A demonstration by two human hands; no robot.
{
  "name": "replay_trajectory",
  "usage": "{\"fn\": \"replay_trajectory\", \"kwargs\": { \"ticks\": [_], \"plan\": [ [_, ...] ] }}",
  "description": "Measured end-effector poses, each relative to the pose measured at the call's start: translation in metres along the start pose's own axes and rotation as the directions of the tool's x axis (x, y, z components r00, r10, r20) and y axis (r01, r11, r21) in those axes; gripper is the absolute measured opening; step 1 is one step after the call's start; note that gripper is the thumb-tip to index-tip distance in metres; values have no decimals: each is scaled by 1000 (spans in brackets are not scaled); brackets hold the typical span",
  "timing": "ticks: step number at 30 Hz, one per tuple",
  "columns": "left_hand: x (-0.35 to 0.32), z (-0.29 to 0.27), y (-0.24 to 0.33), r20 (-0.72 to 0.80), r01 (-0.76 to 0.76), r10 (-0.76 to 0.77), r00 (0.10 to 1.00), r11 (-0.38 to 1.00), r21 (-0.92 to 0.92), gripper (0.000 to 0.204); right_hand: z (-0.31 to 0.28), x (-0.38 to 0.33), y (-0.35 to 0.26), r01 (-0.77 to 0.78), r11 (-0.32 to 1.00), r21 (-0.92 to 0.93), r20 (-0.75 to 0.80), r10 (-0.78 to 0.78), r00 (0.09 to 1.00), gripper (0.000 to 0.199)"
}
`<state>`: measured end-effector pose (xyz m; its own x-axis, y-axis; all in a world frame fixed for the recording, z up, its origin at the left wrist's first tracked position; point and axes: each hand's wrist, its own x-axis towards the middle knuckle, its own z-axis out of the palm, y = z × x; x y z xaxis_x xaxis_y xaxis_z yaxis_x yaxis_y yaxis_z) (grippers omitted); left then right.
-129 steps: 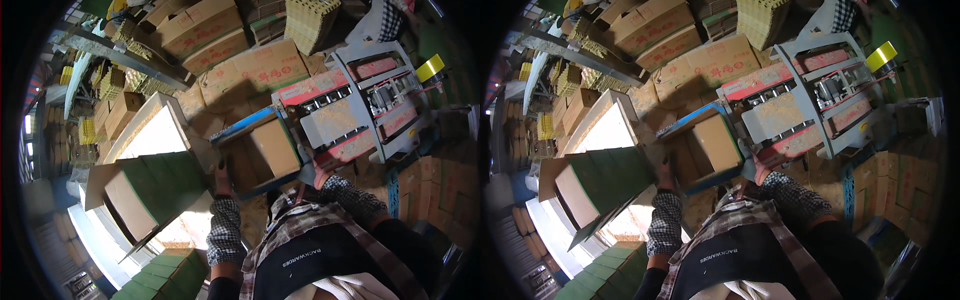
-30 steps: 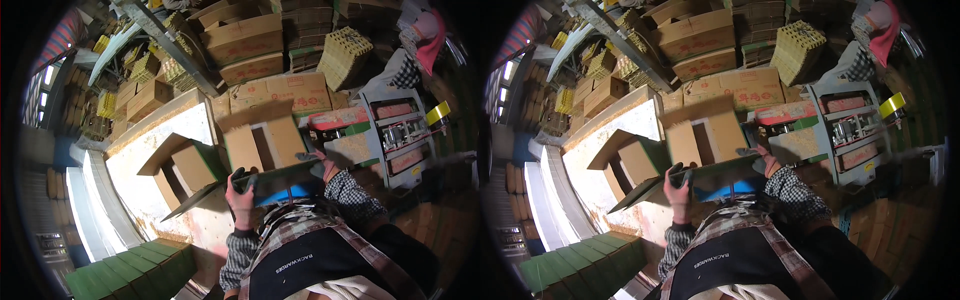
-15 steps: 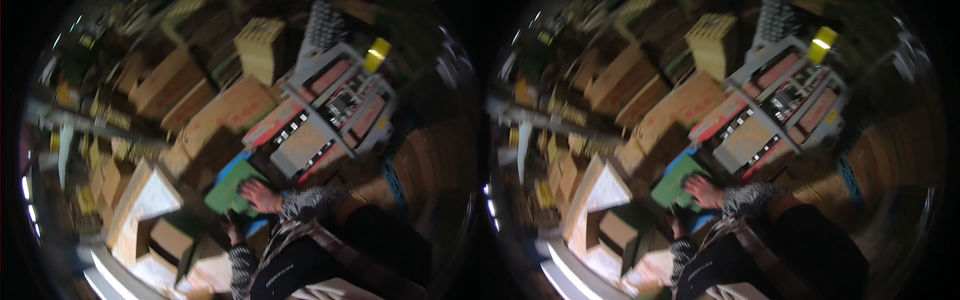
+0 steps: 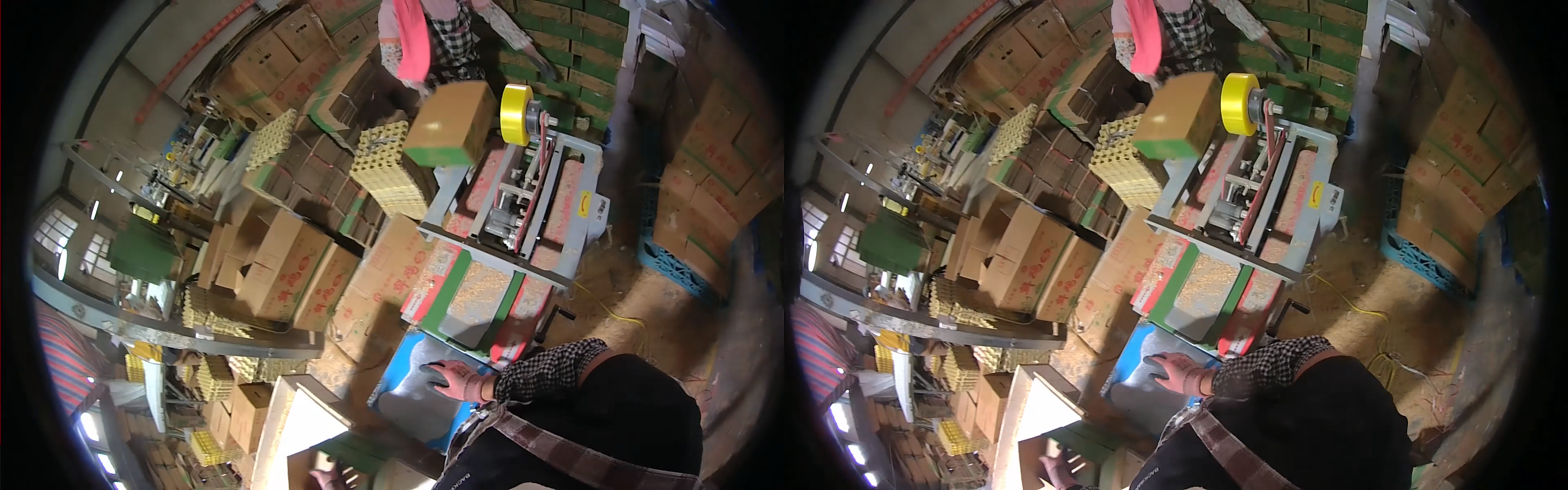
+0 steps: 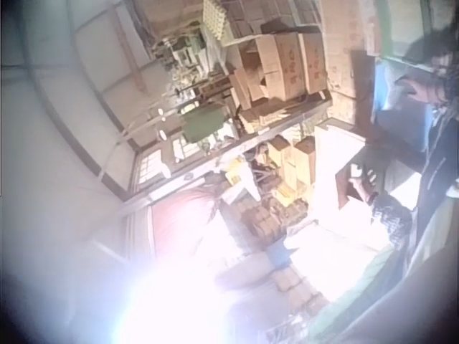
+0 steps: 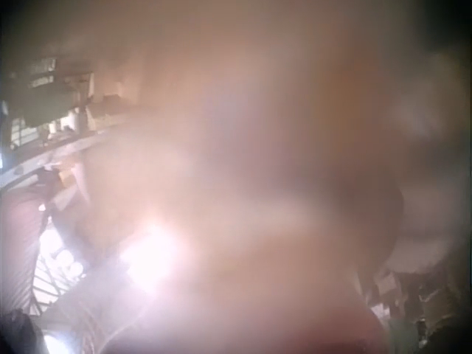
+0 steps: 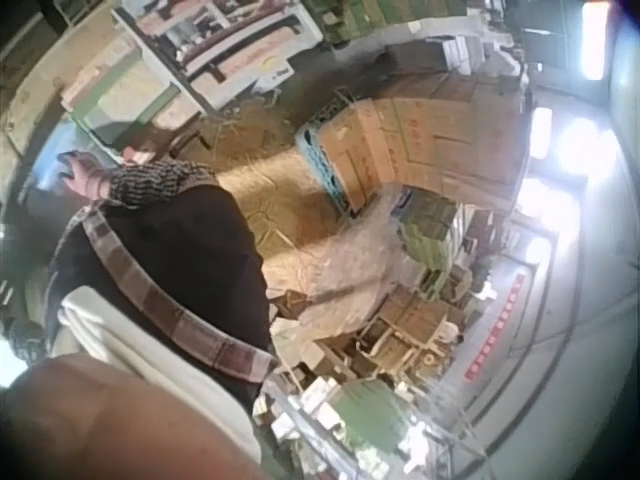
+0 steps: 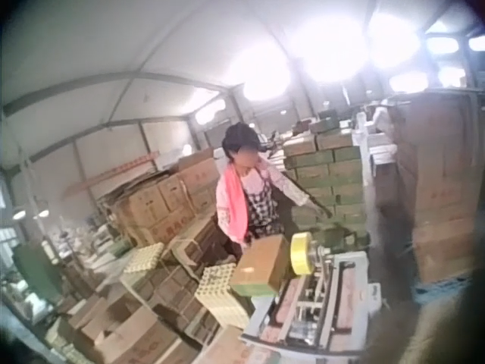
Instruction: The person retrieves flattened cardboard boxes, folds them into boxes by hand, and stacks the assembled boxes.
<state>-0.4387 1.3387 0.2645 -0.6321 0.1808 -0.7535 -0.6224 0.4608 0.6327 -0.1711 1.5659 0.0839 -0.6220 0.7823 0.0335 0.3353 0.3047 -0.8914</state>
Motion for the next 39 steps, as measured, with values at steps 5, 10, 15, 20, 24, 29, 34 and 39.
{"fn": "replay_trajectory", "kwargs": {
  "ticks": [5,10,15,20,24,29,34,39],
  "plan": [
    [79,-40,-42,-463,156,612,641,487,859,101,24,1,6,17,987,160,120,-37,992,44],
    [23,-64,-55,16,-403,430,903,832,382,64,-4,-3,23,-115,974,196,172,81,982,44],
    [56,-73,-45,-89,-545,577,812,804,237,17,-6,5,6,-96,945,313,284,4,959,45],
    [-95,98,-16,358,-693,617,701,471,545,29,17,22,-12,-176,682,709,340,-112,934,54],
    [-53,175,-51,612,-738,423,668,482,472,61,45,48,46,-91,914,396,139,39,990,59],
    [33,122,-133,594,-590,-41,804,74,804,75,6,44,40,570,532,-626,603,-133,787,61],
    [112,153,-160,223,-445,735,641,119,888,79,13,120,-29,73,970,-231,426,33,904,47],
    [183,168,-250,-20,-476,479,878,867,-146,69,33,66,-5,475,759,-445,292,-378,878,60]
  ]
}}
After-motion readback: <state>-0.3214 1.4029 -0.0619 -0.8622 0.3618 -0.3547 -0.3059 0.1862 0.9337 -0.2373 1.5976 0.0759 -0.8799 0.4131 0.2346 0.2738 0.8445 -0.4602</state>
